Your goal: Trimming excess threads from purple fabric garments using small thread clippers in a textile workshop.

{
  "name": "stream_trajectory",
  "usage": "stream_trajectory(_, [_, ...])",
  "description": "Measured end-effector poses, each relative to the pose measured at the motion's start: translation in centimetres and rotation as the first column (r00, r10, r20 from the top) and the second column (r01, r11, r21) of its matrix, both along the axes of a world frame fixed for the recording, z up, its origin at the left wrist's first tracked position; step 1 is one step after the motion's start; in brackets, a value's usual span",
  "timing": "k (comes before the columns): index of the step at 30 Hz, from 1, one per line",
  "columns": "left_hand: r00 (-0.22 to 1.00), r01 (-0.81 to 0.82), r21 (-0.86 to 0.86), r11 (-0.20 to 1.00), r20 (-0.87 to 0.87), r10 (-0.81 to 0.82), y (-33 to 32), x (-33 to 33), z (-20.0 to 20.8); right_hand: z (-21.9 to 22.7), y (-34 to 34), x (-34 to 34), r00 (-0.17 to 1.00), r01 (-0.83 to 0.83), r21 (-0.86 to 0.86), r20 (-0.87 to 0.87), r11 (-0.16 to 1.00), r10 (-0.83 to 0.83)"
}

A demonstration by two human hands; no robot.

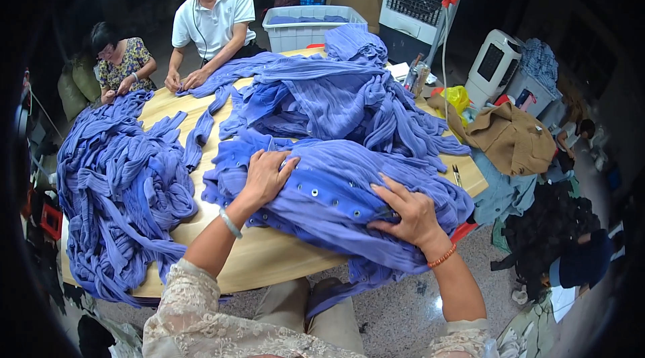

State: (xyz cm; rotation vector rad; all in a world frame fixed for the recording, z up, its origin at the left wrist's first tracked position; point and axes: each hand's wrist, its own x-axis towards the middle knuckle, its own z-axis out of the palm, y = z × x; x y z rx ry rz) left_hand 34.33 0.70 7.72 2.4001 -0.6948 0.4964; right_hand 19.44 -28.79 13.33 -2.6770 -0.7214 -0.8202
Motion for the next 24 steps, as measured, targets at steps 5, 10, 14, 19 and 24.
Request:
stream_trajectory(5, [0.997, -0.039, -0.08, 0.996, 0.068, 0.044, -0.3, 2.4, -1.1, -0.3, 0.2, 2.8, 1.0, 0.015, 0.009, -0.01, 1.0, -0.015])
stream_trajectory(10, [0.999, -0.028, -0.074, 0.997, 0.024, 0.03, -0.3, 4.6, -0.4, -1.2, 0.7, 4.0, 0.998, 0.035, 0.041, -0.045, 0.999, -0.033])
stream_trajectory(14, [0.991, -0.011, -0.225, 0.974, 0.126, 0.04, -1.5, 3.9, -1.4, -0.7, 0.2, 2.6, 0.997, 0.057, 0.061, -0.055, 0.997, -0.054])
stream_trajectory(19, [0.982, -0.035, -0.245, 0.969, 0.171, 0.079, 1.3, 1.7, 0.1, 0.9, 0.9, 1.4, 0.989, 0.091, 0.062, -0.12, 0.994, -0.083])
stream_trajectory(24, [0.941, -0.142, -0.1, 0.985, 0.295, 0.166, 8.0, -2.6, 2.0, 2.9, 0.2, -1.2, 0.996, 0.073, 0.071, -0.047, 0.995, -0.07])
